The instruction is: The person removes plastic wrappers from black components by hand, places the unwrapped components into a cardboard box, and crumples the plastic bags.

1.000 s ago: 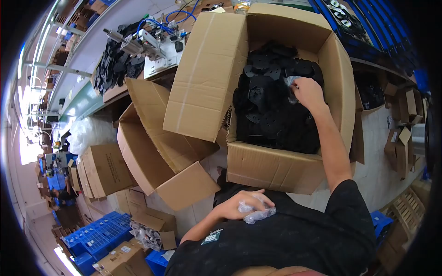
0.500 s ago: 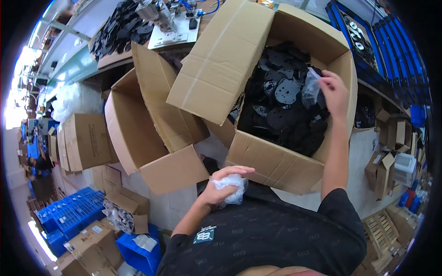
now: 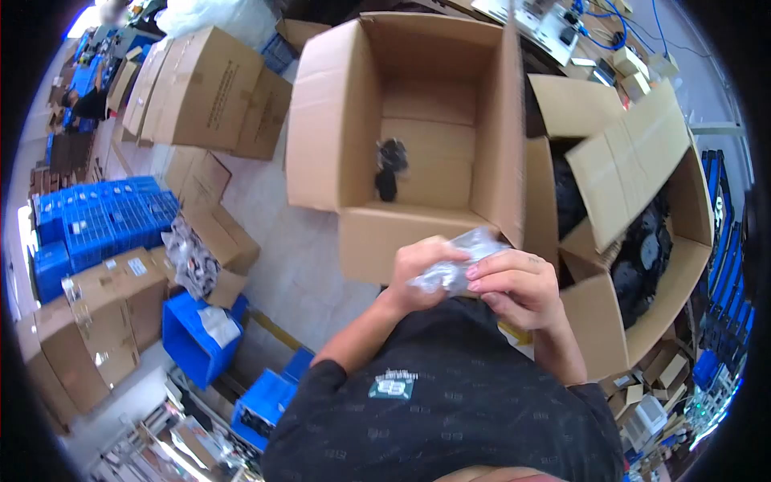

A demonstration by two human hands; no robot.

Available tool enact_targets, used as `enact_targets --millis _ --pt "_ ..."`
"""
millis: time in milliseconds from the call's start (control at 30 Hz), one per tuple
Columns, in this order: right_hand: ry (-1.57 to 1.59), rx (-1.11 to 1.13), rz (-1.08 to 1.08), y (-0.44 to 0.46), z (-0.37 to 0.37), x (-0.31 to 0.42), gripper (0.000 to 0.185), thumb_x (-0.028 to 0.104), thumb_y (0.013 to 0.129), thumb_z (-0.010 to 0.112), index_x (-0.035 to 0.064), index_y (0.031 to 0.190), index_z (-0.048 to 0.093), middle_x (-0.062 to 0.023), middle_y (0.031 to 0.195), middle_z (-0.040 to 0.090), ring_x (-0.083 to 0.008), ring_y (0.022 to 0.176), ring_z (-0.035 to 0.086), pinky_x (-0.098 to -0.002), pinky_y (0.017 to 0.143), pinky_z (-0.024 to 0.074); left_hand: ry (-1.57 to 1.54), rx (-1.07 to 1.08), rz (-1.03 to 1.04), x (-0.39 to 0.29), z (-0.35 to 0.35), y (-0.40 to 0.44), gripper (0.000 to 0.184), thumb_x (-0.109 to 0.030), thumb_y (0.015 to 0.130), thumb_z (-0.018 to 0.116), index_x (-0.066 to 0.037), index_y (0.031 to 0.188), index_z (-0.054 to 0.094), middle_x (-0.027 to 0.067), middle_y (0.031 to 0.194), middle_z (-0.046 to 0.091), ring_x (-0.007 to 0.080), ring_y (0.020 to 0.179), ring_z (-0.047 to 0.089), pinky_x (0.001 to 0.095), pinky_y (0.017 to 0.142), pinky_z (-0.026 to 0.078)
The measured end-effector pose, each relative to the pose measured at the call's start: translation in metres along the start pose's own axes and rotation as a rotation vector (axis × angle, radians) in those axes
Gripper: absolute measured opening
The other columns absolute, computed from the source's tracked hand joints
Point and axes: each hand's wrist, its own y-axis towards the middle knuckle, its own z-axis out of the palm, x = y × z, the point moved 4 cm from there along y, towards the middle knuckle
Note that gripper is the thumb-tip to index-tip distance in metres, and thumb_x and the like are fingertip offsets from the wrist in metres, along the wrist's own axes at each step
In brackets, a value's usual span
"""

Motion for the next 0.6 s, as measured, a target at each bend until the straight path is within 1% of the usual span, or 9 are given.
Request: enact_targets --millis 33,100,200,300,333,400,433,500,600 --pt "-0.005 -0.010 0.005 0.022 0.019 -0.013 0.015 0.002 0.077 0.068 0.0040 0.091 0.068 -0.0075 0.086 0.068 -0.0186 0.081 0.065 -0.0312 0.073 0.0515 0.149 -0.090 0.028 0.018 -0.033 -0.011 0.028 -0.008 0.065 0.072 -0.005 0.093 0.068 0.0138 0.087 0.067 0.0287 0.079 0.066 0.0347 0.069 0.052" --pt "0.343 -0.183 0.536 0.062 0.060 -0.069 0.008 0.006 0.082 0.065 0.0012 0.089 0.067 -0.0063 0.088 0.068 -0.0151 0.083 0.065 -0.0292 0.075 0.0511 0.293 -0.126 0.000 0.039 -0.092 -0.020 0.024 -0.006 0.064 0.071 -0.005 0.088 0.068 0.0125 0.082 0.066 0.0282 0.074 0.064 0.0352 0.064 0.051" --pt "0.225 -0.162 0.789 0.098 0.120 -0.221 0.021 0.013 0.083 0.068 -0.0001 0.099 0.066 -0.0098 0.094 0.068 -0.0158 0.088 0.065 -0.0284 0.080 0.0511 0.466 -0.158 0.040 0.082 -0.140 -0.025 0.020 -0.004 0.064 0.070 -0.006 0.084 0.068 0.0103 0.074 0.063 0.0270 0.064 0.060 0.0356 0.056 0.049" --pt "0.094 -0.080 1.090 0.048 0.175 -0.439 0.074 0.028 0.069 0.082 0.0063 0.132 0.049 -0.0196 0.125 0.057 -0.0276 0.114 0.057 -0.0372 0.096 0.0461 0.510 -0.071 0.151 0.132 -0.158 -0.034 0.023 -0.004 0.062 0.072 -0.005 0.085 0.067 0.0081 0.070 0.058 0.0233 0.057 0.055 0.0343 0.049 0.044" --pt "0.091 -0.075 1.104 0.042 0.179 -0.459 0.074 0.028 0.069 0.082 0.0063 0.132 0.049 -0.0196 0.125 0.057 -0.0276 0.114 0.057 -0.0372 0.096 0.0461 0.509 -0.032 0.190 0.137 -0.155 -0.035 0.023 -0.004 0.062 0.071 -0.005 0.085 0.067 0.0072 0.069 0.057 0.0219 0.056 0.054 0.0332 0.048 0.043" --pt "-0.434 0.131 1.170 0.036 0.191 -0.497 0.121 0.040 0.053 0.089 0.0121 0.149 0.020 -0.0243 0.149 0.026 -0.0387 0.137 0.030 -0.0444 0.110 0.0319 0.508 -0.011 0.256 0.153 -0.151 -0.039 0.023 -0.004 0.063 0.071 -0.005 0.085 0.067 0.0058 0.069 0.057 0.0189 0.055 0.052 0.0311 0.045 0.041" --pt "-0.418 0.128 1.177 0.037 0.199 -0.512 0.121 0.040 0.053 0.089 0.0121 0.149 0.020 -0.0243 0.149 0.026 -0.0387 0.137 0.030 -0.0444 0.110 0.0319 0.504 -0.018 0.285 0.160 -0.149 -0.042 0.022 -0.005 0.064 0.070 -0.005 0.085 0.067 0.0053 0.070 0.057 0.0174 0.054 0.052 0.0300 0.044 0.041" --pt "-0.481 0.351 1.120 0.042 0.211 -0.539 0.143 0.046 0.044 0.091 0.0151 0.151 0.002 -0.0216 0.156 -0.001 -0.0428 0.143 0.005 -0.0476 0.115 0.0195 0.462 -0.059 0.302 0.160 -0.150 -0.033 0.022 -0.005 0.064 0.070 -0.005 0.085 0.066 0.0044 0.074 0.061 0.0149 0.053 0.051 0.0277 0.044 0.040" --pt "-0.552 0.366 1.073 0.026 0.231 -0.558 0.136 0.045 0.048 0.090 0.0175 0.152 0.006 -0.0201 0.156 0.001 -0.0419 0.143 0.006 -0.0536 0.115 0.0150 0.397 -0.036 0.285 0.165 -0.153 -0.032 0.023 -0.005 0.063 0.071 -0.007 0.086 0.066 0.0051 0.081 0.065 0.0128 0.053 0.050 0.0254 0.045 0.041"
